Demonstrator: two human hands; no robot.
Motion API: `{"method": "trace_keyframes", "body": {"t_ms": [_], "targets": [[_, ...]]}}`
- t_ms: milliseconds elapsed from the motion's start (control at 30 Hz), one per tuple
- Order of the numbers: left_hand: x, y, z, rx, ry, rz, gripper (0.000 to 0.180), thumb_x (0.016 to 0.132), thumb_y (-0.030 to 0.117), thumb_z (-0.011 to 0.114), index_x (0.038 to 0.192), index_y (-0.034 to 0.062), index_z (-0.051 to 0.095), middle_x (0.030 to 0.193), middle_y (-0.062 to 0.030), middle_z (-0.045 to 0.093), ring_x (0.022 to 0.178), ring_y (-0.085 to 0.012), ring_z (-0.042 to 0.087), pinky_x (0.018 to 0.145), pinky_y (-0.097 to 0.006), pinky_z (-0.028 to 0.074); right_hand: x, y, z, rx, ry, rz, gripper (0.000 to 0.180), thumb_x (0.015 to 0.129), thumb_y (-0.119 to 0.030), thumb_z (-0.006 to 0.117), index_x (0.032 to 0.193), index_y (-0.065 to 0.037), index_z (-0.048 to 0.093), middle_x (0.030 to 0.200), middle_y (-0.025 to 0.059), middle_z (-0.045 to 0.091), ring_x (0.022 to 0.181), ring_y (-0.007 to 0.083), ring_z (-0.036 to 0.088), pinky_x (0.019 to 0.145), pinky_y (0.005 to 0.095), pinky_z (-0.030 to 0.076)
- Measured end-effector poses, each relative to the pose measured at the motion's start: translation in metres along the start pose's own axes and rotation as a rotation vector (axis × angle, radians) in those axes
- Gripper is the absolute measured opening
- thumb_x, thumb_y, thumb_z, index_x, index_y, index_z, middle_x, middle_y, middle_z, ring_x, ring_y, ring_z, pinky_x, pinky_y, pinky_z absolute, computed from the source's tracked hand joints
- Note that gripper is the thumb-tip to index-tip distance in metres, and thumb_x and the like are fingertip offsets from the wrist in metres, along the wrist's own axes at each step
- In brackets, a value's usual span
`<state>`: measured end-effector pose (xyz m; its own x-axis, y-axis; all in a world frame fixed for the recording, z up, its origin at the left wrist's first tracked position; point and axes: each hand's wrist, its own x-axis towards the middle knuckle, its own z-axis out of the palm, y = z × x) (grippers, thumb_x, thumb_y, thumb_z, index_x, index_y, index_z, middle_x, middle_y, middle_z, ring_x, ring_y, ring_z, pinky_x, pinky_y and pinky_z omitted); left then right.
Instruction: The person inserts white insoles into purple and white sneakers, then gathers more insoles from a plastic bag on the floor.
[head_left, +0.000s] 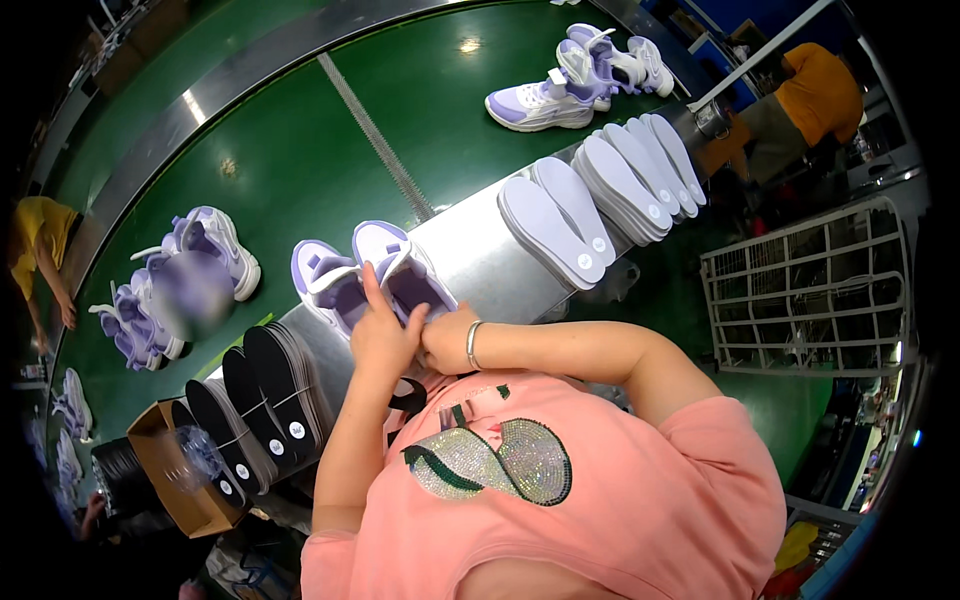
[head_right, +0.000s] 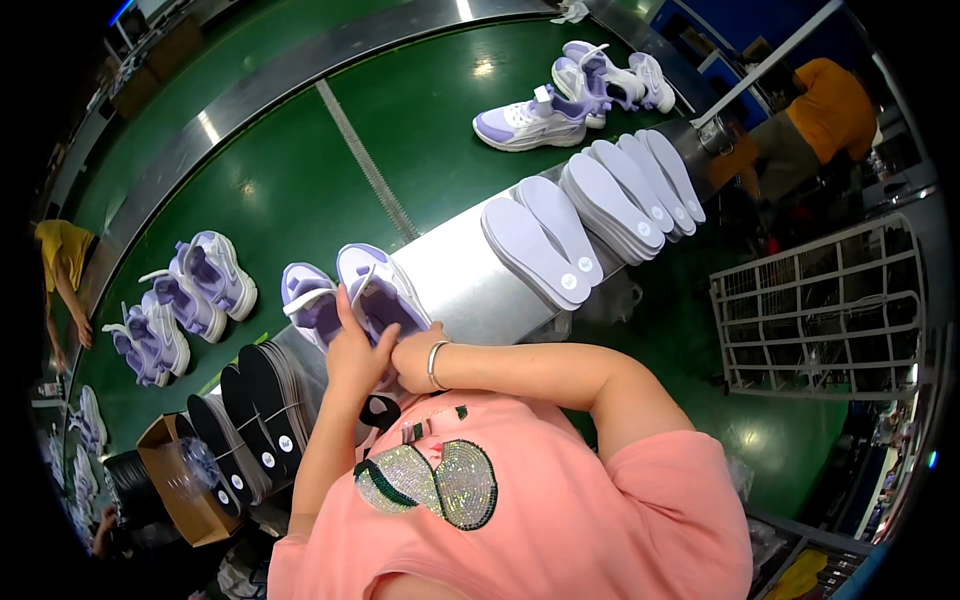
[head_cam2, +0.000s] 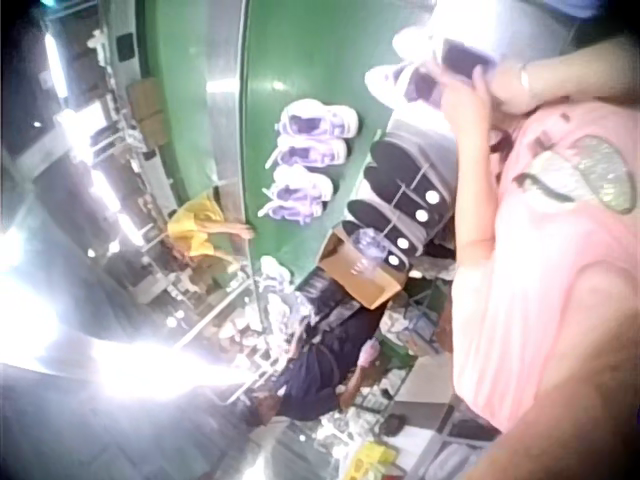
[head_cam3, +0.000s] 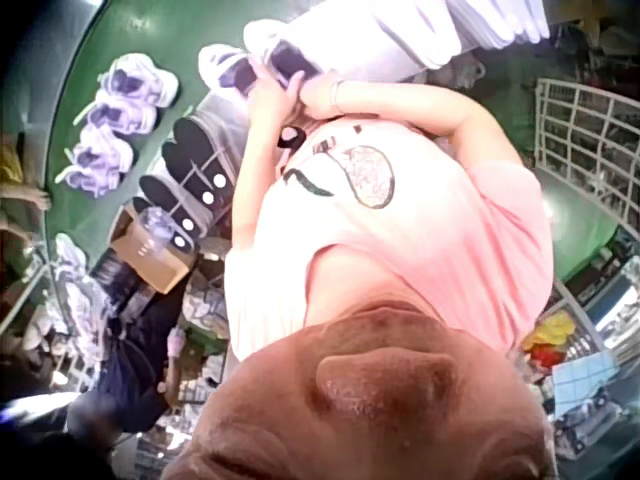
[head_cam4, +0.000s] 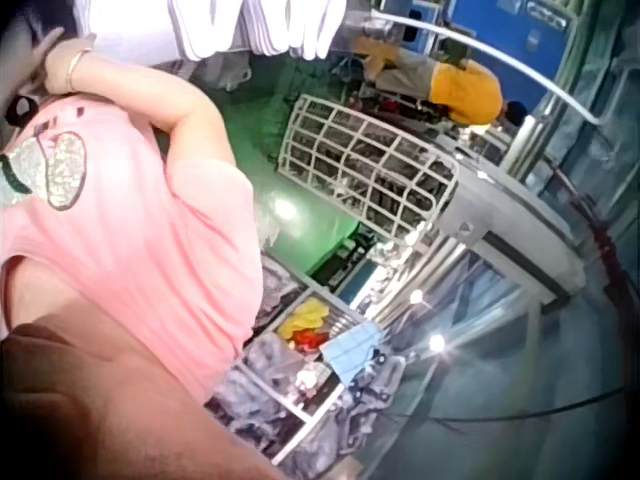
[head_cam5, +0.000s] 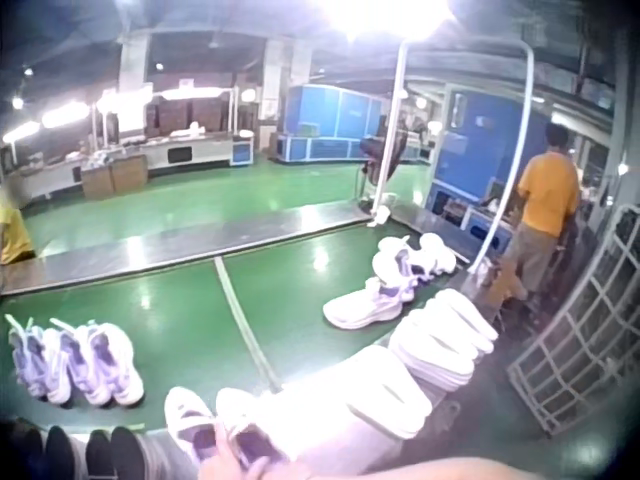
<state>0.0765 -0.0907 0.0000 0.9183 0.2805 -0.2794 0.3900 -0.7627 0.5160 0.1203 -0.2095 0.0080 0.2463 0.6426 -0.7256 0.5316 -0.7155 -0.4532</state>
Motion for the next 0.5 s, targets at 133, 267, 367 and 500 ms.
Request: {"method": "trace_keyframes", "body": {"t_ms": [133,267,367,500], "targets": [[0.039,-0.014,-0.002,0.075,0.084,0.048,0.068,0.070,0.017,0.051,0.129,0.0070,0.018,0.067,-0.0218,0.058,0.062,-0.0380,0.058,0.058,-0.047,0.046,-0.012,0.028,0.010,0.125,0.648,-0.431,0.037,0.076,-0.029,0.054,0.104,-0.007,0.050,0.106,0.0178,0.051,0.104,0.0282,0.046,0.090,0.0470,0.030],[0.097,-0.042,-0.022,0.128,0.253,0.073,0.066,0.071,0.016,0.050,0.129,0.0083,0.020,0.071,-0.0216,0.059,0.064,-0.0379,0.058,0.061,-0.046,0.046,-0.031,0.078,-0.008,0.123,0.999,-0.400,0.033,0.074,-0.019,0.056,0.104,-0.006,0.050,0.110,0.0185,0.048,0.104,0.0324,0.044,0.089,0.0394,0.035],[0.140,-0.038,-0.077,0.162,0.373,-0.083,0.067,0.076,0.014,0.048,0.133,0.0087,0.013,0.081,-0.0232,0.059,0.073,-0.0370,0.058,0.065,-0.044,0.046,-0.045,0.139,0.002,0.201,0.960,-0.078,0.029,0.075,-0.020,0.054,0.098,-0.003,0.055,0.103,0.0181,0.053,0.097,0.0333,0.049,0.084,0.0386,0.039],[0.136,-0.061,-0.082,-0.149,0.651,0.223,0.050,0.077,0.008,0.053,0.123,0.0041,0.034,0.090,-0.0155,0.057,0.076,-0.0253,0.056,0.066,-0.034,0.044,-0.076,0.159,0.019,0.474,0.639,0.158,0.022,0.076,-0.018,0.052,0.090,-0.001,0.057,0.086,0.0144,0.059,0.077,0.0265,0.056,0.070,0.0339,0.044]]}}
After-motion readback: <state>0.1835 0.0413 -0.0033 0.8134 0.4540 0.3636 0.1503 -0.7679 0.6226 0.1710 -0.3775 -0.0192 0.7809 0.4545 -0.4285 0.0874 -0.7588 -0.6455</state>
